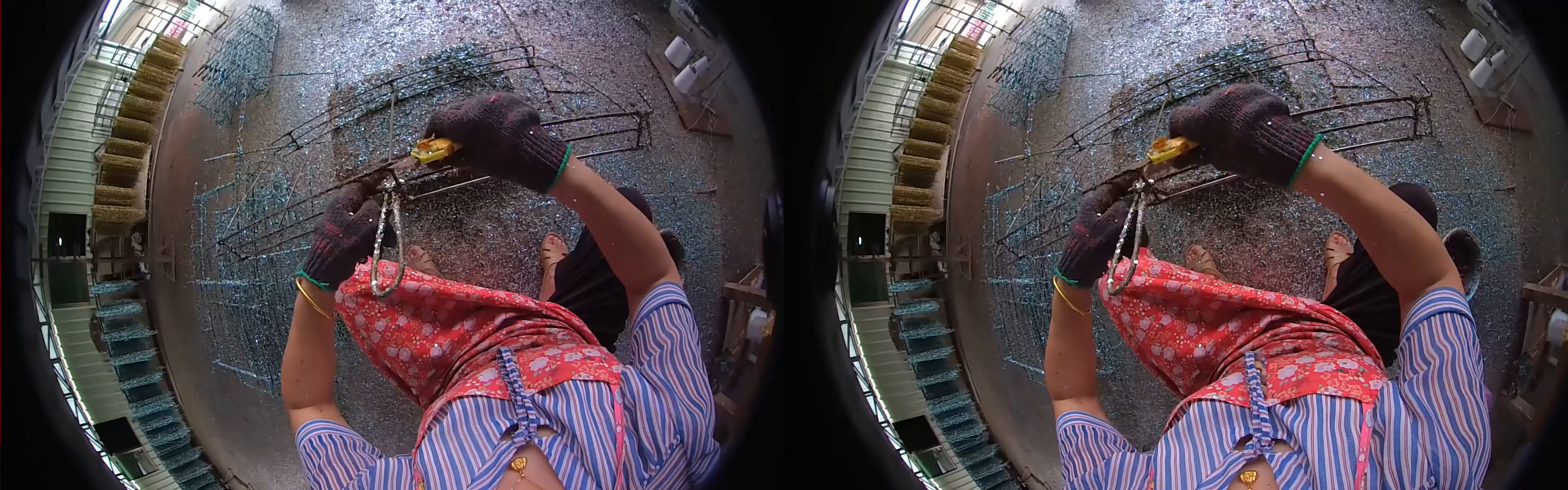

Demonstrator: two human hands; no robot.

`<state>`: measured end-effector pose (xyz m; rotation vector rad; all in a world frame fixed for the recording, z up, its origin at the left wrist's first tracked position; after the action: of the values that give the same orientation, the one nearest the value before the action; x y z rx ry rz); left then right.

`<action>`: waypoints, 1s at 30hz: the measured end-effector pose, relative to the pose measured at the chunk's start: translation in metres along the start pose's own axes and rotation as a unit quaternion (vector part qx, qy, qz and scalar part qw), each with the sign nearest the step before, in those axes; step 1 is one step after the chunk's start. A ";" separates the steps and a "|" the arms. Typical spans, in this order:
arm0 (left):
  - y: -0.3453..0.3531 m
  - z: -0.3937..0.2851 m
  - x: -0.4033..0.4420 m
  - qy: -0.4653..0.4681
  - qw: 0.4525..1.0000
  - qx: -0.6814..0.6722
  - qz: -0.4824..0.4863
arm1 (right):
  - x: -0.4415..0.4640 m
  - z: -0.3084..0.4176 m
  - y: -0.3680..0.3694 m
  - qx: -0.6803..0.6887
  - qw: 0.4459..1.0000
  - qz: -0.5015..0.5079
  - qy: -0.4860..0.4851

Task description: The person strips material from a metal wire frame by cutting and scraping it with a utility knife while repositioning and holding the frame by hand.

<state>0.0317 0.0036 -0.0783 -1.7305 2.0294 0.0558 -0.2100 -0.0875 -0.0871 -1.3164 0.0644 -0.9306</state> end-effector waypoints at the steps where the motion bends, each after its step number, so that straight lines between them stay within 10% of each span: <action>1: 0.002 0.000 0.000 0.000 1.000 0.000 0.003 | -0.002 0.000 0.001 0.016 1.000 -0.001 -0.006; 16: 0.012 0.023 -0.004 0.190 0.981 0.001 -0.035 | -0.005 0.002 0.001 0.025 0.997 0.066 0.021; 30: 0.030 0.047 0.006 0.020 0.990 -0.089 -0.105 | -0.013 0.004 0.003 -0.016 0.992 0.114 0.050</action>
<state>0.0184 0.0198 -0.1302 -2.0624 1.9081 0.1396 -0.2144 -0.0765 -0.0943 -1.2616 0.3034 -0.8028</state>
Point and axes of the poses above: each hand's wrist, its own x-axis towards the middle knuckle, its own y-axis out of the palm, z = x × y, the point moved 1 cm from there along x, towards the middle knuckle, and after that the axes turned 2 degrees about -x, right-handed, at the moved point
